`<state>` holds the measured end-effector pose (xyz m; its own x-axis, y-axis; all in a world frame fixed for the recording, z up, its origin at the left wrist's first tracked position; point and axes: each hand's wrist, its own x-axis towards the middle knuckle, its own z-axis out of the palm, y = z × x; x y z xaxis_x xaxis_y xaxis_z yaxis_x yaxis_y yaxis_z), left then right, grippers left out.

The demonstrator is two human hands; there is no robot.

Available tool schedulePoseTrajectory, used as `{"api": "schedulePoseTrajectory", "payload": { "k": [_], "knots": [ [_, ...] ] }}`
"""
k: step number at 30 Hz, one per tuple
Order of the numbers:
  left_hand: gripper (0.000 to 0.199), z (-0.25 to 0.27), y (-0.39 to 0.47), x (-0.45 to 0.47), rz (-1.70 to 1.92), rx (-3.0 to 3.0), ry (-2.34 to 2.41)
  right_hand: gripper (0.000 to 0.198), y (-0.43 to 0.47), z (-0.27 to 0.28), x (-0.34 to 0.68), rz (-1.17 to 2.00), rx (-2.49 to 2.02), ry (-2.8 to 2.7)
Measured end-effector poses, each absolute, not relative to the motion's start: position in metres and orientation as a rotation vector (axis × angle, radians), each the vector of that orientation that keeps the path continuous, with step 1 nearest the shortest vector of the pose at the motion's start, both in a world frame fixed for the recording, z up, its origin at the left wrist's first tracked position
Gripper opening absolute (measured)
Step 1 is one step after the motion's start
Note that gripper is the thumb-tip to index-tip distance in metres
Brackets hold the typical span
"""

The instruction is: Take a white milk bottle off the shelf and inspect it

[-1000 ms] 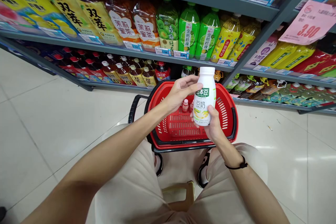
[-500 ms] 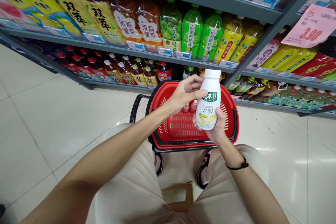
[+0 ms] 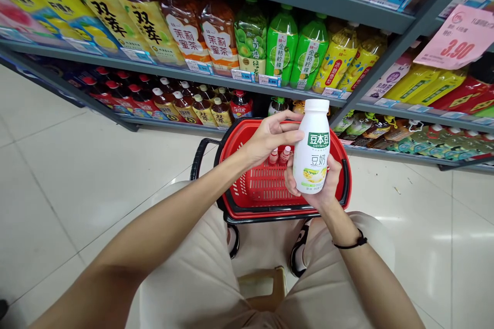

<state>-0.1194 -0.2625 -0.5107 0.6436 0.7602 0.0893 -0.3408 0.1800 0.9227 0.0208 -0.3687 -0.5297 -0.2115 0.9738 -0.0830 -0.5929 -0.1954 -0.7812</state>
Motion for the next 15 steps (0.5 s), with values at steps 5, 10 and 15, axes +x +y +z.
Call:
{"api": "schedulePoseTrajectory", "payload": {
  "k": [5, 10, 15],
  "knots": [
    [0.062, -0.5127, -0.2601, -0.1187, 0.802, 1.134, 0.458, 0.072, -0.3686, -0.5287, 0.0215, 1.71, -0.703, -0.743],
    [0.059, -0.5125, -0.2586, -0.1165, 0.818, 1.119, 0.389, 0.075, -0.3681, -0.5277, 0.0222, 1.744, -0.67, -0.777],
    [0.055, -0.513, -0.2593, -0.1168, 0.819, 1.098, 0.388, 0.072, -0.368, -0.5295, 0.0209, 1.72, -0.672, -0.767]
  ]
}}
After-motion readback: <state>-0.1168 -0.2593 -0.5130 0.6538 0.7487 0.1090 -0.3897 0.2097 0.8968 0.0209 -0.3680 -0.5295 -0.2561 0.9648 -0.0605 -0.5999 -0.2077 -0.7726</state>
